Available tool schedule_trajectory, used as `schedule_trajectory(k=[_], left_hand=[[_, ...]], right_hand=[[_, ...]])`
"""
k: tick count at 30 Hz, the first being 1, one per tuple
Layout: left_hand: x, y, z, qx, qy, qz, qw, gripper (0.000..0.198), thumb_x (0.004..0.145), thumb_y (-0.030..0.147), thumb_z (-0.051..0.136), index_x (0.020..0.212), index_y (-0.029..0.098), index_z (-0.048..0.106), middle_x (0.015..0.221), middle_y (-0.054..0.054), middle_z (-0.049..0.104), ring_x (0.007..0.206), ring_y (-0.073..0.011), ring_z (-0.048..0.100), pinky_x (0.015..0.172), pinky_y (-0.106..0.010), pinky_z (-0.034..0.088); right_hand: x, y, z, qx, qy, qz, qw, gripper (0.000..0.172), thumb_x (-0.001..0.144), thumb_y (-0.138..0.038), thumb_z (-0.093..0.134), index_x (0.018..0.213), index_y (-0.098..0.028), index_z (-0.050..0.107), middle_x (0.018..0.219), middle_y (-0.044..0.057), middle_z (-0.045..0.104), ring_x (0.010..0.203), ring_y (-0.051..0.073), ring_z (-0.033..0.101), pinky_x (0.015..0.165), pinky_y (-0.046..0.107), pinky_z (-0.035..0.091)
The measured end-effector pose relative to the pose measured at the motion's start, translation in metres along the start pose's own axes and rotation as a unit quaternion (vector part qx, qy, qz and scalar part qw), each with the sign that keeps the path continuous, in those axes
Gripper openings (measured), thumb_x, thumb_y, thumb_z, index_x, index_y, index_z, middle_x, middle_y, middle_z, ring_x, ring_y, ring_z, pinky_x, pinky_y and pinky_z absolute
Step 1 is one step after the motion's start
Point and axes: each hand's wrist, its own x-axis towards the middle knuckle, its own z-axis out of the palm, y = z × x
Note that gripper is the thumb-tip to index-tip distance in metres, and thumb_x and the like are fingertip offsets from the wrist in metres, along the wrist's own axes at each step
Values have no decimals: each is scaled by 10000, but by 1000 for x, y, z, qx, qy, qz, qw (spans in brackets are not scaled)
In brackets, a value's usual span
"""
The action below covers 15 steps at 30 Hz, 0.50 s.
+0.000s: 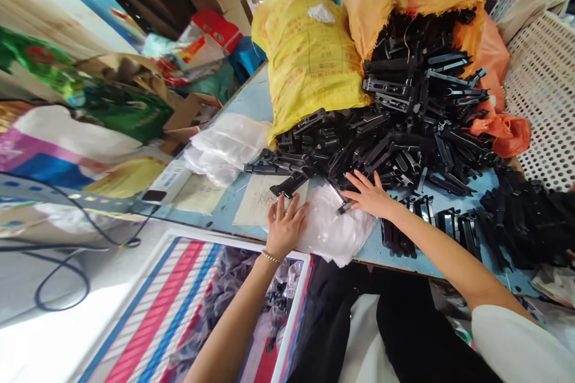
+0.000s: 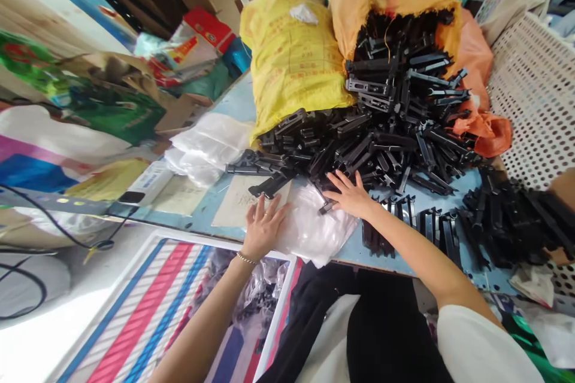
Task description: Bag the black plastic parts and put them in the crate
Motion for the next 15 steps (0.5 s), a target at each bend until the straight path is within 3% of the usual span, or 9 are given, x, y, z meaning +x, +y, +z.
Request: schedule_trajectory(k=[4,8,12,15], left_hand=[[4,-8,0,7,2,-3,1000,435,994,367,424,1388,344,607,1600,-10,401,1560,-400,211,1230,-667,275],[-8,5,1,12,43,5,999,408,991,376,446,1339,315,650,1588,-40,425,1535,-395,259,1215,-667,270],[-35,36,-1,15,64,-32,997,386,949,471,533,1196,252,733,1397,-77,609,1232,-338,533,973,-498,484],[-43,51,-3,-15,39,-77,996,316,963,371,508,1070,225,768,1224,-64,693,1070,-293,568,861,-433,486]], right_hand=[[9,16,1,9,0,-9,1000,463,972,-432,624,1430,-398,569,1690,-6,73,1568,337,93,1091,813,59],[14,21,-5,33,-8,6,999,457,974,-380,635,1426,-402,574,1689,-22,70,1567,337,98,1103,801,17],[1,13,-19,101,-26,8,995,470,967,-233,621,1416,-371,597,1681,12,153,1564,324,139,1141,770,63],[-21,3,-26,122,-19,8,992,376,997,-221,555,1344,-308,668,1651,58,263,1554,305,195,1174,725,129]])
